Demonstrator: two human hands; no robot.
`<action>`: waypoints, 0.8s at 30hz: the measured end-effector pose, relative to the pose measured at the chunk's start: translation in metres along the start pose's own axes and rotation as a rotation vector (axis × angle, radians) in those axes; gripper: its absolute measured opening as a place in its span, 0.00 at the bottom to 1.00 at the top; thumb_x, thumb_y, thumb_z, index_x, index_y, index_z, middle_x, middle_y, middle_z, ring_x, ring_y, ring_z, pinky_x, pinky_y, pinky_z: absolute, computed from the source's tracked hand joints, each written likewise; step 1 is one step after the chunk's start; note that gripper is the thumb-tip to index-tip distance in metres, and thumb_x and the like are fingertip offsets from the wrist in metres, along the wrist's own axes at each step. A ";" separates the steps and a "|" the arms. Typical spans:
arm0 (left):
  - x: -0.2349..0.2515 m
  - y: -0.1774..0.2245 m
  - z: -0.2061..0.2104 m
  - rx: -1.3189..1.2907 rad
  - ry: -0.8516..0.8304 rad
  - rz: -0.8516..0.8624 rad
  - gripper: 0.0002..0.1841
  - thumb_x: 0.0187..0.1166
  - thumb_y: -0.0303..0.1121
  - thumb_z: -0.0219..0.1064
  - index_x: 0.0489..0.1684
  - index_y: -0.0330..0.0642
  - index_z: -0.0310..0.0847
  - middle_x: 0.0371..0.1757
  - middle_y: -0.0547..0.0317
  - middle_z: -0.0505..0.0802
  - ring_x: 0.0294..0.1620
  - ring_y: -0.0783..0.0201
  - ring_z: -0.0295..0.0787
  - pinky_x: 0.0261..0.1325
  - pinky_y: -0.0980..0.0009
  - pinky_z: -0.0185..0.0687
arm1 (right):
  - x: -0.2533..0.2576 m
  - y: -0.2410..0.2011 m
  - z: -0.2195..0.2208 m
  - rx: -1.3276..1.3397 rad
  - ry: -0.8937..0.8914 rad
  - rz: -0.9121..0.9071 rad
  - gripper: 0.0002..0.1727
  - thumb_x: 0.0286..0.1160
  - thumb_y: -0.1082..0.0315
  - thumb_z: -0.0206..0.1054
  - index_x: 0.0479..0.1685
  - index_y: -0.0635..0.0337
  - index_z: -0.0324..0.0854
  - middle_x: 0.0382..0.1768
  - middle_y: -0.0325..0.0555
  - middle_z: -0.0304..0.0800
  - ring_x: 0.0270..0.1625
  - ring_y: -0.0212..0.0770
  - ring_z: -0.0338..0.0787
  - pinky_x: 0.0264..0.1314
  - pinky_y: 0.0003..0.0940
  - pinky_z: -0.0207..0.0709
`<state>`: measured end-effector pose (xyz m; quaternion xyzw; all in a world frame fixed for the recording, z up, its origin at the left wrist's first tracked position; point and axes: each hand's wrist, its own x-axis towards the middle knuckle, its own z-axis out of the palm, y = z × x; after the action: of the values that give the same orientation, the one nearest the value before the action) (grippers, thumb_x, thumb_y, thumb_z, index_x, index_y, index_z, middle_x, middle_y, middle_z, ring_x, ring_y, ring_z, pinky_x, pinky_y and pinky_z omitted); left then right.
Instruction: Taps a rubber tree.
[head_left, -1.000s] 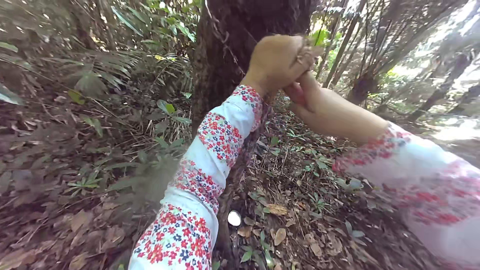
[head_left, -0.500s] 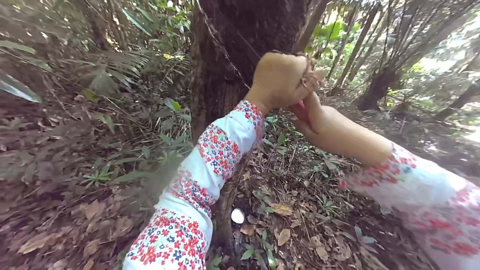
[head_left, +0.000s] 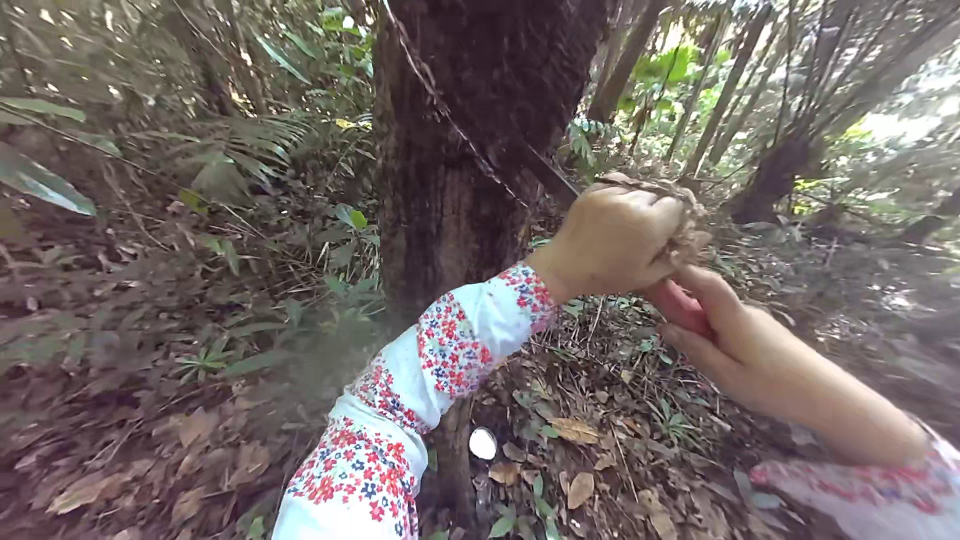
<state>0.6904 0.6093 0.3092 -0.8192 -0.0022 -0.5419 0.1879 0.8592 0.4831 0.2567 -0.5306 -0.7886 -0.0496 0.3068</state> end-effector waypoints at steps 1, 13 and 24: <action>-0.003 -0.003 -0.006 -0.004 0.060 0.003 0.11 0.68 0.35 0.73 0.28 0.34 0.91 0.30 0.48 0.95 0.40 0.52 0.95 0.61 0.53 0.82 | -0.012 0.007 0.005 0.031 0.030 -0.011 0.34 0.78 0.60 0.57 0.87 0.54 0.62 0.23 0.46 0.84 0.17 0.39 0.79 0.20 0.42 0.75; -0.009 -0.158 -0.116 0.280 0.150 -1.047 0.33 0.86 0.46 0.63 0.79 0.24 0.67 0.71 0.30 0.84 0.76 0.46 0.81 0.82 0.52 0.70 | -0.128 0.107 0.007 0.397 -0.098 0.170 0.41 0.75 0.73 0.62 0.91 0.62 0.53 0.40 0.59 0.90 0.23 0.41 0.85 0.27 0.43 0.83; 0.052 -0.140 -0.138 -0.066 0.688 -0.826 0.16 0.93 0.31 0.42 0.61 0.28 0.70 0.45 0.53 0.88 0.46 0.67 0.89 0.56 0.68 0.87 | -0.163 0.180 -0.016 0.565 -0.103 0.193 0.40 0.79 0.70 0.61 0.91 0.67 0.48 0.35 0.45 0.86 0.21 0.26 0.79 0.23 0.29 0.79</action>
<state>0.5603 0.6861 0.4459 -0.5308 -0.2455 -0.8075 -0.0767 1.0629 0.4225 0.1377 -0.4988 -0.7316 0.2279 0.4051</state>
